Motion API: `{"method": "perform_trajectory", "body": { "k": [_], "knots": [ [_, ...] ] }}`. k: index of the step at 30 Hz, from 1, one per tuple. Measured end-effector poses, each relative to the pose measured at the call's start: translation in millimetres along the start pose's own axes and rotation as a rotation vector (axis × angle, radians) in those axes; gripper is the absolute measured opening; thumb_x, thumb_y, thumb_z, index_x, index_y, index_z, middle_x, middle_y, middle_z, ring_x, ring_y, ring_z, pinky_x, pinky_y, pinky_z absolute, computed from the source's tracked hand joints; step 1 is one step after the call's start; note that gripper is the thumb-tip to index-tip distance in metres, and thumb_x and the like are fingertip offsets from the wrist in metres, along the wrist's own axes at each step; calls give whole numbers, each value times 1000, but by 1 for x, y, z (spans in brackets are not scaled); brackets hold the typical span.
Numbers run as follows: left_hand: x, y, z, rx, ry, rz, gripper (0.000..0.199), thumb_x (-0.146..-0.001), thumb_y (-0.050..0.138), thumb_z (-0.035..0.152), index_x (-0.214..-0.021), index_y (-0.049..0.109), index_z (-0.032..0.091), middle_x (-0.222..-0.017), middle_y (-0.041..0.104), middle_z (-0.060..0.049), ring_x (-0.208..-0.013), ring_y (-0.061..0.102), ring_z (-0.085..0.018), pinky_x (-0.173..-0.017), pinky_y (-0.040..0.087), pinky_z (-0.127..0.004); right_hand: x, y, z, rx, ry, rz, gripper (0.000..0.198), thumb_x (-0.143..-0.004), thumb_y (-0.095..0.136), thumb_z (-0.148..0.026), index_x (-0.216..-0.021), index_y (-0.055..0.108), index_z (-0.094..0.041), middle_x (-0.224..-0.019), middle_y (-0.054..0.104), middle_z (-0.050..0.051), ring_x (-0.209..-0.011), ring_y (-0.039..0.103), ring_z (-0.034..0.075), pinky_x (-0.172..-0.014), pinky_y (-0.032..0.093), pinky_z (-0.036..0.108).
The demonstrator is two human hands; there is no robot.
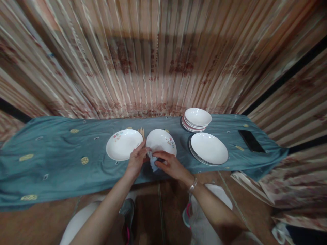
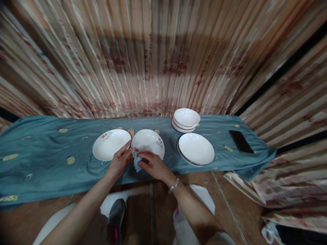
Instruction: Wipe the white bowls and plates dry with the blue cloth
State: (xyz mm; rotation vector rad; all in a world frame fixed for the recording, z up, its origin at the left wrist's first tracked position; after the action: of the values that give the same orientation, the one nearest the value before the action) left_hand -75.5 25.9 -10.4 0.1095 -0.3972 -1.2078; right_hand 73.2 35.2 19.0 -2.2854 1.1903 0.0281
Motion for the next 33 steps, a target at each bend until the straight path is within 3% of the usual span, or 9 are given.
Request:
{"method": "perform_trajectory", "body": {
  "k": [3, 8, 12, 15, 20, 23, 28, 33],
  "knots": [
    [0, 1, -3, -2, -16, -12, 83, -56, 84, 51, -130, 62, 18, -107, 74, -10, -85, 67, -21, -63, 52, -26, -9, 3, -4, -29, -37, 61, 28, -89, 59, -21, -117, 65, -22, -124, 67, 7, -115, 62, 18, -102, 47, 34],
    [0, 0, -1, -36, 52, -29, 61, -71, 72, 59, -120, 69, 23, -134, 62, -10, -113, 62, -28, -73, 55, -29, -26, 6, -3, -28, -46, 186, 27, -88, 60, -24, -114, 64, -20, -118, 69, 7, -108, 64, 18, -97, 50, 31],
    [1, 3, -1, -69, 45, -58, 61, -75, 65, 61, -124, 67, 25, -137, 60, -9, -116, 60, -30, -69, 57, -32, -39, 3, 2, -33, -42, 333, 24, -87, 59, -26, -110, 66, -19, -111, 70, 7, -100, 65, 18, -92, 52, 29],
    [3, 6, 1, -52, 39, -65, 65, -69, 73, 58, -125, 66, 24, -132, 63, -10, -111, 63, -30, -71, 58, -34, -48, 2, 6, 8, -47, 373, 25, -89, 56, -26, -110, 66, -18, -113, 70, 9, -106, 64, 19, -96, 50, 31],
    [5, 12, 1, -32, 16, -119, 87, -51, 88, 37, -132, 60, 23, -110, 73, -8, -96, 67, -24, -79, 56, -34, -56, 3, 20, 191, -27, 317, 31, -90, 53, -22, -119, 64, -19, -132, 61, 11, -124, 55, 22, -111, 39, 38],
    [5, 10, -1, -25, -1, -112, 90, -51, 88, 33, -135, 57, 23, -102, 74, -7, -88, 67, -21, -78, 54, -33, -55, -2, 30, 355, -15, 274, 34, -91, 52, -21, -123, 63, -15, -139, 55, 14, -128, 51, 25, -113, 37, 42],
    [4, 6, -4, -29, -18, -93, 93, -51, 88, 35, -137, 55, 23, -102, 74, -6, -87, 67, -21, -80, 53, -36, -47, -13, 43, 594, 57, 187, 34, -93, 49, -18, -124, 61, -13, -136, 56, 18, -126, 52, 27, -111, 39, 47],
    [5, 7, -3, -29, -21, -81, 95, -49, 89, 38, -137, 55, 23, -97, 75, -6, -88, 67, -22, -80, 54, -37, -27, -16, 45, 689, 85, 100, 33, -91, 48, -11, -121, 61, -12, -128, 61, 18, -125, 53, 28, -107, 44, 49]
  ]
}}
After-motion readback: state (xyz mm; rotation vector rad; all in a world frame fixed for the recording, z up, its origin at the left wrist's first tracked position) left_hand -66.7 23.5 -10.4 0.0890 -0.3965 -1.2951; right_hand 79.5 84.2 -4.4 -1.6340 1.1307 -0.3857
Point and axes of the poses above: each hand's wrist, its own x-axis away from the middle knuckle, its own y-axis out of the palm, z = x × y, the point moved 7 cm from there along -x, towards the middle knuckle
